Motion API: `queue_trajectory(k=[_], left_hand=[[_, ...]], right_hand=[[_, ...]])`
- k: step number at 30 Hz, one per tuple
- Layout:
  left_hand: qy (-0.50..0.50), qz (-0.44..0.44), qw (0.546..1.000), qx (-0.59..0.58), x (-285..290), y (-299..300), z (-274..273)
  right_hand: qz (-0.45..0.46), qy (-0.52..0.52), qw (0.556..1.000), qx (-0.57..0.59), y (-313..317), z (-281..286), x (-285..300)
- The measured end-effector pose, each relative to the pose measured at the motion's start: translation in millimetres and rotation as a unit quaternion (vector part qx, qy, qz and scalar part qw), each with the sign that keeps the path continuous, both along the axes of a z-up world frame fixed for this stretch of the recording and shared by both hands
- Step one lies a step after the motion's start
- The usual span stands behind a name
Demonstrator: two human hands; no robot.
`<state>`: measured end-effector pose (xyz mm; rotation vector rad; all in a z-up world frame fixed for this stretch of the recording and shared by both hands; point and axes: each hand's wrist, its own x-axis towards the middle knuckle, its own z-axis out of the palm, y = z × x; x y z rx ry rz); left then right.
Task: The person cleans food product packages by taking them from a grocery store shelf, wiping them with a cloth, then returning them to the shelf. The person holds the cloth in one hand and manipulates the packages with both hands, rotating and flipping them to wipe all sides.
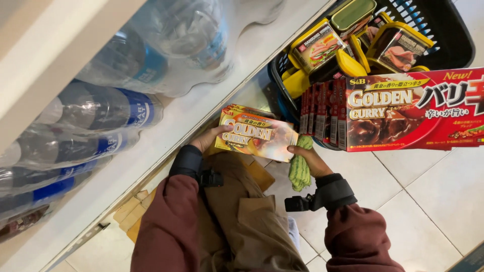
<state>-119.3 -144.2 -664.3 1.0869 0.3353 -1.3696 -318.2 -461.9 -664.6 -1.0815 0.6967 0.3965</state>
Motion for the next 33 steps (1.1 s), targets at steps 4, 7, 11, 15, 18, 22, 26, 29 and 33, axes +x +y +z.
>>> queue_trajectory(k=[4,7,11,15,18,22,26,29,33], left_hand=[[-0.13,0.001,0.987,0.095,-11,3,3],[-0.302,0.022,0.951,0.06,-26,2,-1],[-0.403,0.026,0.909,0.104,-48,4,1],[-0.444,-0.055,0.859,0.251,-69,13,5],[-0.517,-0.074,0.809,0.268,-87,15,48],[-0.583,-0.069,0.772,0.244,-111,24,78],[-0.643,-0.079,0.732,0.211,-124,24,182],[-0.642,-0.098,0.731,0.211,-131,18,290],[-0.732,-0.005,0.666,0.143,-131,8,416]], right_hand=[[-0.001,0.035,0.999,-0.015,15,65,7],[0.039,-0.05,0.998,-0.021,25,101,6],[0.102,0.037,0.977,-0.183,25,111,-12],[0.228,0.078,0.902,-0.357,28,155,-14],[0.33,0.116,0.85,-0.395,37,201,-5],[0.375,0.039,0.832,-0.406,47,229,0],[0.326,-0.12,0.831,-0.434,67,275,12],[0.244,-0.256,0.858,-0.373,66,308,22],[0.114,-0.417,0.816,-0.384,53,414,39]])
